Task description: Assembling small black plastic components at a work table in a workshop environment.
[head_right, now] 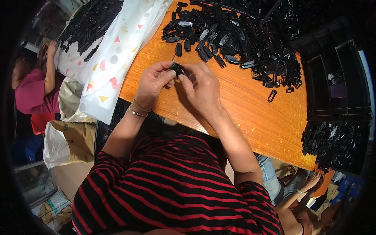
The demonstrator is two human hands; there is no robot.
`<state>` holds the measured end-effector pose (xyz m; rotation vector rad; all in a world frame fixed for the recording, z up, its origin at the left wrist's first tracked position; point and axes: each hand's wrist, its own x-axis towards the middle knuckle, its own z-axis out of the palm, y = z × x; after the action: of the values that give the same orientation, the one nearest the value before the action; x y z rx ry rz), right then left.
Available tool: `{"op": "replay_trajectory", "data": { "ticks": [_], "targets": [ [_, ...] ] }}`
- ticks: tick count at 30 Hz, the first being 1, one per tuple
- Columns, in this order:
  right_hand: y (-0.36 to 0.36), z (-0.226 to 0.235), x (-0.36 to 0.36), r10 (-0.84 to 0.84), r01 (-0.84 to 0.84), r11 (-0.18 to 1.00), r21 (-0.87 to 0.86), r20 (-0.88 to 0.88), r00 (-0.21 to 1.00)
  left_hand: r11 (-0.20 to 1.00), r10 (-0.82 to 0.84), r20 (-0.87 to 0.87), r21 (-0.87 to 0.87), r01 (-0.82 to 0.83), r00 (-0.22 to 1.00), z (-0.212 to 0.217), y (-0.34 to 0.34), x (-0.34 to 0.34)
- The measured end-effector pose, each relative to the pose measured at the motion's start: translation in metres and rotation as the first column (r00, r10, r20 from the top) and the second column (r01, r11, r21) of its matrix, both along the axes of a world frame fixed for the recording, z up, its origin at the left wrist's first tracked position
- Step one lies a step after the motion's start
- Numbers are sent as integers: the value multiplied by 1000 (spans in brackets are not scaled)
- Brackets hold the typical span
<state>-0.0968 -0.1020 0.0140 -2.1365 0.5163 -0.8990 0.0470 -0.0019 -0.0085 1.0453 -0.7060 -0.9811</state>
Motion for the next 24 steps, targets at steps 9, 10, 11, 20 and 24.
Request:
{"op": "replay_trajectory", "data": {
  "ticks": [9,10,11,20,24],
  "targets": [
    [7,-5,2,-5,9,996,-92,46,999,997,77,124,14,-79,989,1,6,-10],
    [10,-7,1,-15,18,997,-81,40,999,996,85,142,9,-87,986,-2,7,-11],
    [14,-8,2,-20,24,996,-83,41,999,997,80,143,8,-82,986,-3,7,-14],
    [36,-25,0,-18,21,998,61,-46,999,993,107,230,-66,-95,967,-3,8,-28],
    [43,-23,-2,28,-19,984,175,-51,998,996,44,163,-88,-30,986,9,6,-32]
  ]
}}
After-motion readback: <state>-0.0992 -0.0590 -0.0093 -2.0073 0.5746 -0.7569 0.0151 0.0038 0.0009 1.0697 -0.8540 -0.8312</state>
